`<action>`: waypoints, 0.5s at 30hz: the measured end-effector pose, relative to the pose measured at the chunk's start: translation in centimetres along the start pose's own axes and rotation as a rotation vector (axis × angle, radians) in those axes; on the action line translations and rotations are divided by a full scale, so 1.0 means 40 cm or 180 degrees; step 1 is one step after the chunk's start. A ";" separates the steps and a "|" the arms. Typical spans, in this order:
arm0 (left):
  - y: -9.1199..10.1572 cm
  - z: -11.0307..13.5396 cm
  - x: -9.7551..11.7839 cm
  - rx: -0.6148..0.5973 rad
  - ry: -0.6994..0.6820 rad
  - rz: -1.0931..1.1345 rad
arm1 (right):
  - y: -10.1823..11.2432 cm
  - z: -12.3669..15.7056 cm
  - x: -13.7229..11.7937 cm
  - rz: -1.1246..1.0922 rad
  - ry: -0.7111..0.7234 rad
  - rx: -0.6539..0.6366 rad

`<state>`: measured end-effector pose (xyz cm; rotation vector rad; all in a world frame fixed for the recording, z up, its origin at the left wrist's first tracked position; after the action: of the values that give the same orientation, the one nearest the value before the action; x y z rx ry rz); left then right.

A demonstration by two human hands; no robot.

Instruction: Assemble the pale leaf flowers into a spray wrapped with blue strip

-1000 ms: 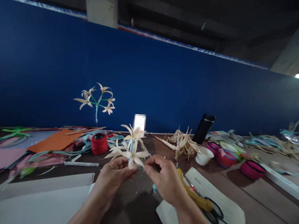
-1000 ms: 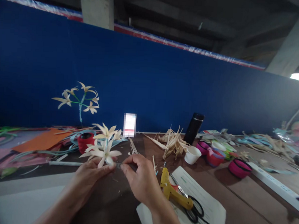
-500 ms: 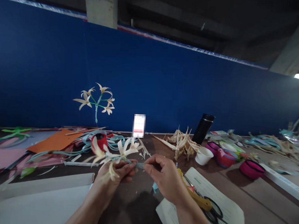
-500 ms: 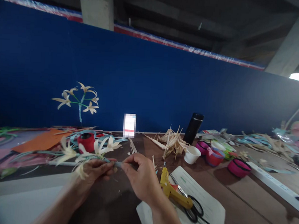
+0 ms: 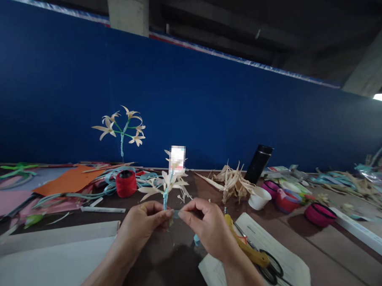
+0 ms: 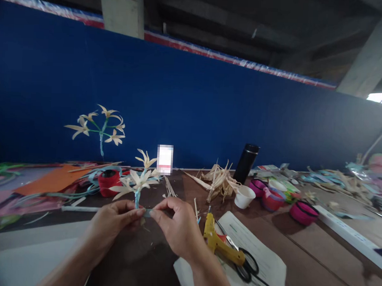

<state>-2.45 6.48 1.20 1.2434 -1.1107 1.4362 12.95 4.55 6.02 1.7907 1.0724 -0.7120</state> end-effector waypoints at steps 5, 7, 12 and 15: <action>0.007 -0.011 0.004 -0.0036 -0.0340 -0.0430 | -0.011 0.002 0.005 -0.0027 -0.0065 -0.0023; 0.015 -0.011 0.012 0.0074 -0.0518 -0.0706 | -0.016 0.003 0.008 -0.0036 -0.0054 -0.0015; 0.028 -0.001 0.032 0.0349 -0.0800 -0.1114 | -0.031 0.002 0.020 -0.0043 -0.0011 -0.0050; 0.020 0.000 0.036 0.0212 -0.0921 -0.1282 | -0.033 0.000 0.024 -0.0022 0.0033 -0.0007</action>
<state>-3.34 6.43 2.58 1.6533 -0.9324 1.0175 12.20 5.18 4.69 1.7913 1.0865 -0.7060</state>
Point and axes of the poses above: each hand's wrist, its own z-axis away from the middle knuckle, its own y-axis out of the back of the hand, x = y × z, the point moved 8 cm from there along -z, towards the middle knuckle, and after that the axes turned 11 degrees about x, right-handed, at the moved point
